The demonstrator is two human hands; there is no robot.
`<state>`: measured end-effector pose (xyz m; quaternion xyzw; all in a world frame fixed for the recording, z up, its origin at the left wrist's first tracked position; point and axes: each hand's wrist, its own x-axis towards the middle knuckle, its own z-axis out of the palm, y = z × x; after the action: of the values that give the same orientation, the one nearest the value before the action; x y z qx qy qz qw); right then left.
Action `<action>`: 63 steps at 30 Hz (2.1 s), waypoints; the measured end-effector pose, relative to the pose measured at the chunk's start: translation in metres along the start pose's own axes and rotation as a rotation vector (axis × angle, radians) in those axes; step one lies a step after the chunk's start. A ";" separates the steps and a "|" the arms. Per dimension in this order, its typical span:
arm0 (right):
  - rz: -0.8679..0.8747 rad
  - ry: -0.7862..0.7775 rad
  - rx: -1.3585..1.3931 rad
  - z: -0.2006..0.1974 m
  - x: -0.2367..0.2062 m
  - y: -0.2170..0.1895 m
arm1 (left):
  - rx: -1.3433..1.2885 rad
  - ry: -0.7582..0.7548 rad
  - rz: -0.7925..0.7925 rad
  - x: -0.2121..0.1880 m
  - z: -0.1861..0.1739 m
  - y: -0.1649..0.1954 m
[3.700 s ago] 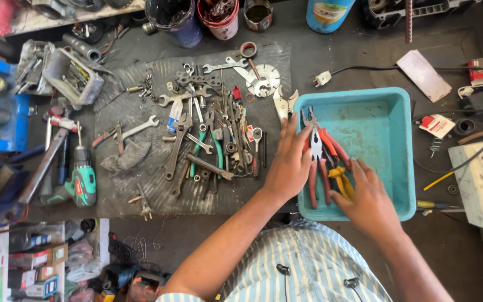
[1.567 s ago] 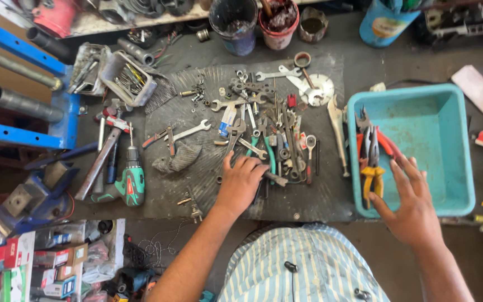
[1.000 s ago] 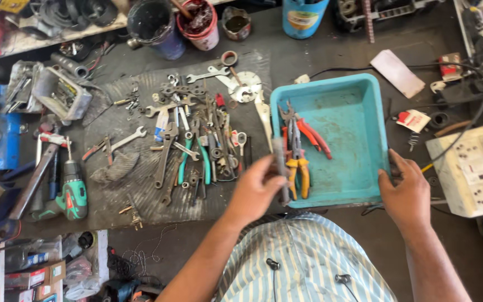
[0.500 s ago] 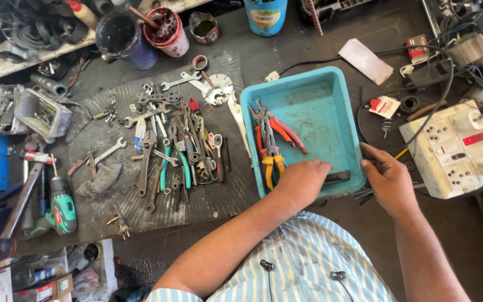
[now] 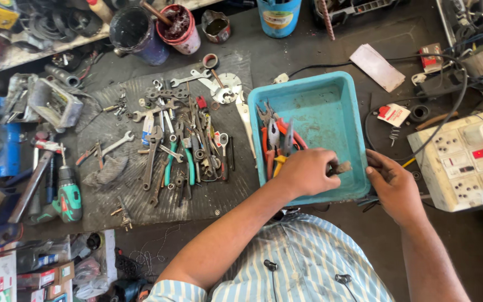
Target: The person sorts hand tools at a cluttered repair workbench. They pick pliers and wrenches out of a blue plastic bin, gather scattered wrenches and sockets from the bench surface, and arrange the tools in groups on the mat while moving some items aside.
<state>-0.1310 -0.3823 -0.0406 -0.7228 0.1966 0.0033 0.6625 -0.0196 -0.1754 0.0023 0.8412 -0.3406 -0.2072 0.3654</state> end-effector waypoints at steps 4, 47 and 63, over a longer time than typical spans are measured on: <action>-0.022 -0.014 0.021 0.001 0.001 0.000 | -0.349 0.021 -0.106 -0.022 -0.022 -0.005; -0.201 -0.059 -0.226 -0.013 0.021 0.038 | 0.288 0.002 0.163 -0.050 0.043 -0.028; -0.541 0.077 -0.483 0.027 0.011 0.033 | -0.004 0.788 -0.053 -0.211 -0.068 -0.090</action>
<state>-0.1236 -0.3613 -0.0788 -0.8838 0.0167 -0.1530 0.4418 -0.0852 0.0549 -0.0003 0.8639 -0.1519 0.1215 0.4645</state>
